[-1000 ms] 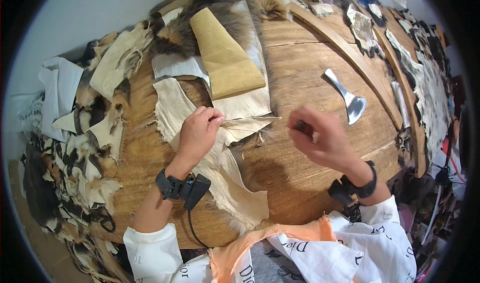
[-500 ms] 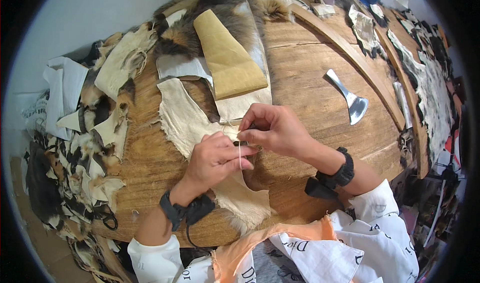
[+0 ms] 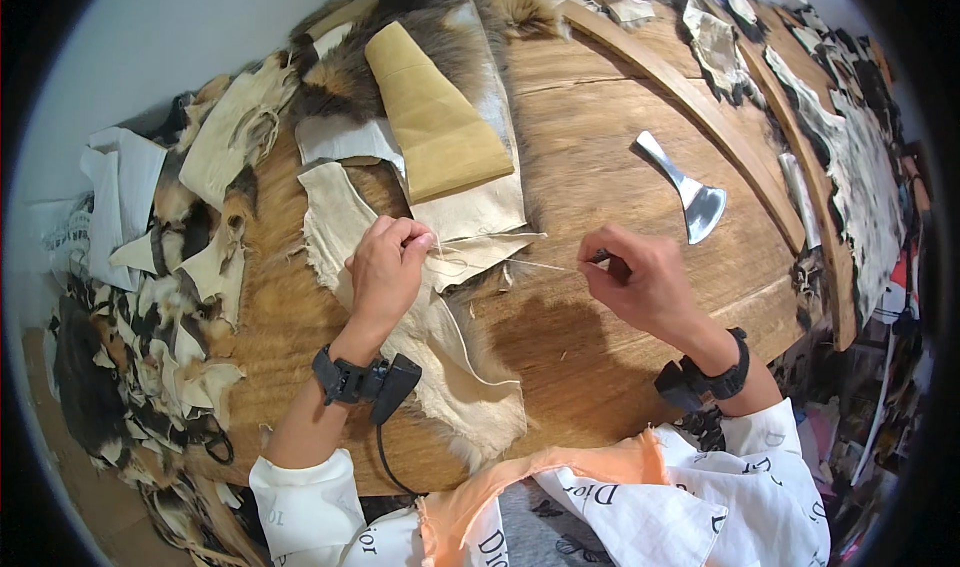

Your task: Using a traditional leather knife to cut and trim fur skins according to a template.

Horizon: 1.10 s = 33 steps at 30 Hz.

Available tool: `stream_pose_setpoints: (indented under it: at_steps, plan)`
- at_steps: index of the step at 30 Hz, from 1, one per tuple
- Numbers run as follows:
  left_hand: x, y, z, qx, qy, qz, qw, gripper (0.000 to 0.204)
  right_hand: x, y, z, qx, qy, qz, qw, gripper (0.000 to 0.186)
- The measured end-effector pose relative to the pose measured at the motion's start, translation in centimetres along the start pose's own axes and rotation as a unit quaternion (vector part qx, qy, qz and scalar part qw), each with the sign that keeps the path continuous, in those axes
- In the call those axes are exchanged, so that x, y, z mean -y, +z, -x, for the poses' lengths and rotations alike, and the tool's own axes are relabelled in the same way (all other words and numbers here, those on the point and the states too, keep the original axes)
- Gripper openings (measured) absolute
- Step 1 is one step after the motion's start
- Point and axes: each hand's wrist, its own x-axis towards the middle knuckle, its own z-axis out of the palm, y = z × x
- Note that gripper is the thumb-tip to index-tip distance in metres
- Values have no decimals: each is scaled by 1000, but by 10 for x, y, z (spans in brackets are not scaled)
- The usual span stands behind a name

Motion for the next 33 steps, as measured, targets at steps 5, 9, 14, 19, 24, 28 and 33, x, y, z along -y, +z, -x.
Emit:
stream_pose_setpoints:
  at_steps: [5, 9, 14, 19, 24, 28, 33]
  plan:
    - [1, 0, 3, -38, 70, -101, 992, 14, 27, -61, 19, -53, -282, -6, 958, 15]
    - [-2, 2, 3, -30, 79, -70, 994, 14, 20, -95, 42, -168, -280, -387, 862, 15]
    - [-25, -17, 0, 126, 76, 208, 967, 12, 19, -79, 36, -111, -129, -486, 857, 14]
    - [-10, 2, -7, 188, -68, 279, 939, 10, 10, -91, 29, -103, 17, -547, 831, 13]
    - [-16, 11, -20, 189, -65, 205, 958, 15, 4, -114, 42, -9, 88, -355, 931, 10]
    - [-12, 0, -13, 119, -102, 190, 969, 17, -29, -154, 38, -156, 120, -315, 929, 11]
    - [-10, 10, -13, 158, -57, 198, 966, 21, -146, -293, 105, -551, 184, -15, 814, 12]
